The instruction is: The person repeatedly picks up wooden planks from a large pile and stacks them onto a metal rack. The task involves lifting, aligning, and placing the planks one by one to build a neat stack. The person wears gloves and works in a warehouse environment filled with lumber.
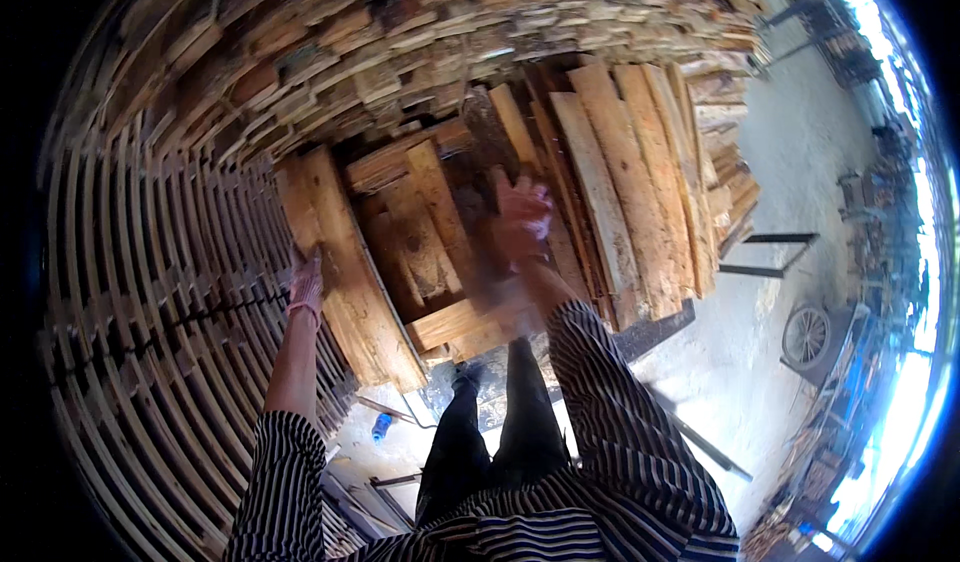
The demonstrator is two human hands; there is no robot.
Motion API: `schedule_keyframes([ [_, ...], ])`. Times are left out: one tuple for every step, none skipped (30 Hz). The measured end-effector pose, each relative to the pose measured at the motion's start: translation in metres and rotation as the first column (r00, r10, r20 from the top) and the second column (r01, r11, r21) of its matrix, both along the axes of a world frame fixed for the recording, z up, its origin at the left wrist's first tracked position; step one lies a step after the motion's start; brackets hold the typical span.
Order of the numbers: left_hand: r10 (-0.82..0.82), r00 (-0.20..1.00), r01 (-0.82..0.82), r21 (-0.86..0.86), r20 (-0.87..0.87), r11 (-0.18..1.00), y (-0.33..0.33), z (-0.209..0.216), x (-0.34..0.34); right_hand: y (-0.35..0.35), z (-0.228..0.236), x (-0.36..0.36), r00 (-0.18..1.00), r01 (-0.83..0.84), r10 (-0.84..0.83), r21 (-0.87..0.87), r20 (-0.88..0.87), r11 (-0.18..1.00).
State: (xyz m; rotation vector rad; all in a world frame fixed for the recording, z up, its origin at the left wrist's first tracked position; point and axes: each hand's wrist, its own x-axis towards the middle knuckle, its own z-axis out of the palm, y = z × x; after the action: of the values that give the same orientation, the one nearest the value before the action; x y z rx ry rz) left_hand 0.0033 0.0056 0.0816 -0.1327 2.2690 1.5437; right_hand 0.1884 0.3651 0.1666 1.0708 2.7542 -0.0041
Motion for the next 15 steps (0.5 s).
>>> schedule_keyframes([
  [0.007,0.997,-0.006,0.014,-0.072,1.000,-0.029,0.003,-0.007,-0.025,0.022,-0.013,0.999,0.013,-0.018,-0.118,-0.039,0.993],
  [-0.007,0.991,0.013,0.047,-0.133,0.999,-0.041,0.004,-0.010,-0.040,0.037,-0.016,0.997,0.044,-0.058,-0.214,-0.057,0.976],
  [-0.001,0.993,0.003,0.016,-0.119,1.000,-0.023,0.005,-0.008,-0.041,0.026,-0.006,0.984,0.106,-0.134,-0.213,-0.121,0.971],
  [-0.003,0.995,0.002,-0.007,-0.096,1.000,0.004,0.006,-0.003,-0.039,0.003,0.009,0.961,0.176,-0.214,-0.206,-0.177,0.962],
  [0.028,0.996,-0.034,-0.070,-0.081,0.997,-0.002,0.009,0.002,-0.068,0.015,0.011,0.960,0.108,-0.151,-0.185,-0.238,0.977],
  [0.060,0.996,-0.061,-0.011,-0.073,0.998,-0.021,0.011,0.003,-0.103,0.034,0.009,0.950,0.030,-0.080,-0.168,-0.302,0.985],
  [0.070,0.996,-0.066,0.073,-0.060,0.995,-0.021,0.010,0.002,-0.120,0.028,0.006,0.948,-0.015,-0.036,-0.158,-0.316,0.987],
  [0.081,0.996,-0.073,0.153,-0.049,0.986,-0.025,0.009,0.001,-0.136,0.022,0.002,0.944,-0.063,0.009,-0.151,-0.330,0.986],
  [0.076,0.996,-0.067,0.147,-0.052,0.987,-0.031,0.010,0.004,-0.155,0.011,-0.002,0.940,-0.109,0.054,-0.148,-0.338,0.983],
  [0.055,0.997,-0.046,0.161,-0.050,0.986,-0.022,0.011,0.005,-0.163,0.003,-0.017,0.877,-0.160,0.073,-0.146,-0.474,0.976],
  [0.046,0.997,-0.036,0.156,-0.056,0.987,-0.025,0.015,0.006,-0.175,-0.007,-0.036,0.884,-0.203,0.092,-0.200,-0.458,0.959],
  [0.075,0.997,-0.076,0.177,0.008,0.981,-0.029,0.017,0.007,-0.188,-0.016,-0.057,0.888,-0.248,0.114,-0.256,-0.445,0.934],
  [0.068,0.997,-0.065,0.128,-0.023,0.990,-0.022,0.019,0.006,-0.185,-0.024,-0.074,0.892,-0.279,0.133,-0.295,-0.432,0.914],
  [0.050,0.998,-0.045,0.087,-0.049,0.995,-0.008,0.019,0.004,-0.170,-0.035,-0.088,0.901,-0.259,0.066,-0.408,-0.430,0.876],
  [0.008,0.997,-0.003,0.076,-0.072,0.997,0.027,0.020,0.001,-0.135,-0.046,-0.098,0.908,-0.217,-0.009,-0.488,-0.418,0.846],
])
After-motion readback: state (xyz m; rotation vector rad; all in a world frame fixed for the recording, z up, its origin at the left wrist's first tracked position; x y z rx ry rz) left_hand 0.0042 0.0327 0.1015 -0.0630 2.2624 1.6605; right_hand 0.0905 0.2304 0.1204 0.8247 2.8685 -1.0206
